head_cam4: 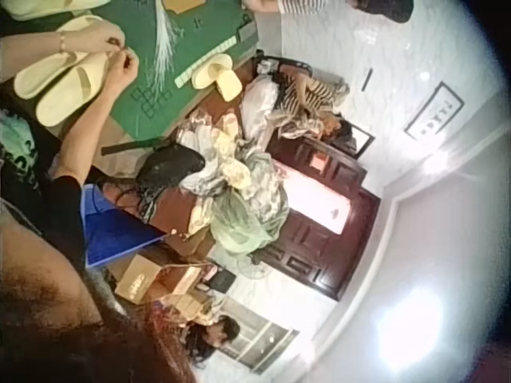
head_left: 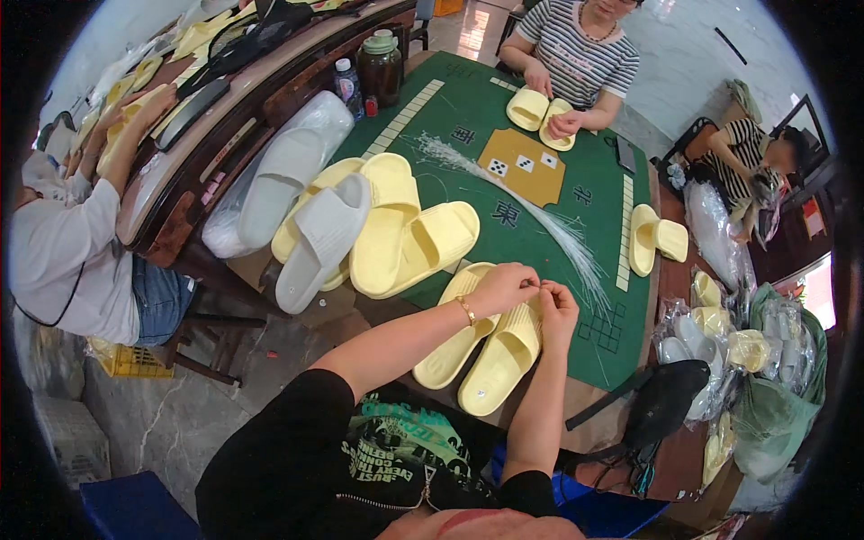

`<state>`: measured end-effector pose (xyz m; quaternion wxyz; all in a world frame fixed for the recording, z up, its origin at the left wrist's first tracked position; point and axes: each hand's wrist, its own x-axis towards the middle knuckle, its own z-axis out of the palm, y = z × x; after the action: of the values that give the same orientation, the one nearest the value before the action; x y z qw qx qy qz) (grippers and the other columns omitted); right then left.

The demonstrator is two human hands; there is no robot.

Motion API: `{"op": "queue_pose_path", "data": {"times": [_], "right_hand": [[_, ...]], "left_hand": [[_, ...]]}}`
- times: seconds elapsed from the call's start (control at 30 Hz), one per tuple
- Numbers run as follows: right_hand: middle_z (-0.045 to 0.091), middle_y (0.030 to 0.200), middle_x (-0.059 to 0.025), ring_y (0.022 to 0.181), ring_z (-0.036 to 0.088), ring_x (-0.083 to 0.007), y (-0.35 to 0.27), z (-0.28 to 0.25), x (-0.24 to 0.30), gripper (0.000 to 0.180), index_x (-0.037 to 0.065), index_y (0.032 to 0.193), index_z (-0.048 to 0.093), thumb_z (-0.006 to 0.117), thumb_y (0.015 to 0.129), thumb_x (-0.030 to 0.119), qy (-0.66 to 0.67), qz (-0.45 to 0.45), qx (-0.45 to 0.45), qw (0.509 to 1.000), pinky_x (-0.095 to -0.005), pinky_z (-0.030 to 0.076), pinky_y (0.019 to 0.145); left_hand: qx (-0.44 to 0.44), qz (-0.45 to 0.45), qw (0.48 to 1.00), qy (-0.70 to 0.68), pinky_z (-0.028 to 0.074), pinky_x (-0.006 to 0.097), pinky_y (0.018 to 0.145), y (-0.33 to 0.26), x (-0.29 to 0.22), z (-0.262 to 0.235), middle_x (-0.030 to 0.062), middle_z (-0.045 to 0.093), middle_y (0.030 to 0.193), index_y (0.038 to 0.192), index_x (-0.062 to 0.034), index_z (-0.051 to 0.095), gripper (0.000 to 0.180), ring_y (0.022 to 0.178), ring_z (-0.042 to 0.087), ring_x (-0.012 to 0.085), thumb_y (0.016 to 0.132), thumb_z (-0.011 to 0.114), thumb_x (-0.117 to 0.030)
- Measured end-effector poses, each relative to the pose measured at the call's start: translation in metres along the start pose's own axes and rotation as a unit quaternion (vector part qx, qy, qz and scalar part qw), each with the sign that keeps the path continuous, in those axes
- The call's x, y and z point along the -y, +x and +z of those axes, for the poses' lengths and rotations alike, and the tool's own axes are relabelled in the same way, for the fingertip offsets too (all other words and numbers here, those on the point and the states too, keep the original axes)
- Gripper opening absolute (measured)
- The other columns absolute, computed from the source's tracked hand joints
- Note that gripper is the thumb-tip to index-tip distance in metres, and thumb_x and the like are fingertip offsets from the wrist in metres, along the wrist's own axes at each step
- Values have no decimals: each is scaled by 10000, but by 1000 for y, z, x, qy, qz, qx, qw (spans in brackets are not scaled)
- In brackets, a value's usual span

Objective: The person fastens pairs of slippers together by threading thin plastic ties through them and securing them by hand, repeating the process on different pairs of slippers across the table.

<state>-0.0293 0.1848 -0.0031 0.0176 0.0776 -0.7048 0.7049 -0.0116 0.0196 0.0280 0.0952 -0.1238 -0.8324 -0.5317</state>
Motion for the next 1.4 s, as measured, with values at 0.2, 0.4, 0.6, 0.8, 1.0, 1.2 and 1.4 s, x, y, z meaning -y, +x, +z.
{"op": "queue_pose_path", "data": {"times": [0.2,0.4,0.6,0.8,1.0,1.2,1.4], "right_hand": [[607,1044,-76,812,553,-109,0,-3,-2,36,10,867,585,585,840,35,19,-15,-78,997,-239,463,726],[602,1026,-54,794,536,-81,-5,-3,1,47,23,897,585,582,856,47,19,-8,-121,992,-211,451,681],[628,926,-45,787,540,-68,-6,3,3,37,2,845,611,588,826,22,-32,-47,-43,997,-197,435,699],[613,960,-36,742,511,-70,-3,-4,0,49,36,843,578,577,868,78,22,-35,-144,989,-214,423,655],[600,1029,-77,877,534,-113,-5,-2,0,46,17,871,568,549,866,58,-9,-64,-85,994,-254,431,790],[614,1013,-90,922,559,-149,-12,-4,-2,61,1,880,595,573,837,38,-24,-79,-71,994,-283,447,822],[629,957,-69,850,569,-114,-4,3,6,125,3,928,628,613,823,70,-51,-33,-99,993,-246,463,754]], "left_hand": [[-5,0,1000,-14,482,339,650,-2,-1,-2,113,609,762,819,-17,613,123,710,601,238,780,604,-133],[-28,-17,999,-32,484,337,659,-5,-2,-2,118,612,771,821,-14,609,123,721,606,238,787,593,-130],[-6,1,1000,-9,483,348,676,-8,-1,-1,126,613,781,827,-18,611,122,734,603,255,785,591,-131],[-7,-8,1000,-8,481,345,676,-6,1,-3,124,609,781,824,-23,608,110,742,599,254,786,583,-124],[-14,-1,1000,10,478,354,668,-9,0,-1,125,609,785,817,-26,594,103,748,598,264,794,592,-126],[-21,20,999,-20,477,373,661,-10,5,10,141,618,779,830,-21,598,121,747,608,277,792,593,-135],[-8,9,999,-37,471,325,638,-5,8,2,115,606,789,845,-5,599,94,693,585,219,814,587,-94]]}}
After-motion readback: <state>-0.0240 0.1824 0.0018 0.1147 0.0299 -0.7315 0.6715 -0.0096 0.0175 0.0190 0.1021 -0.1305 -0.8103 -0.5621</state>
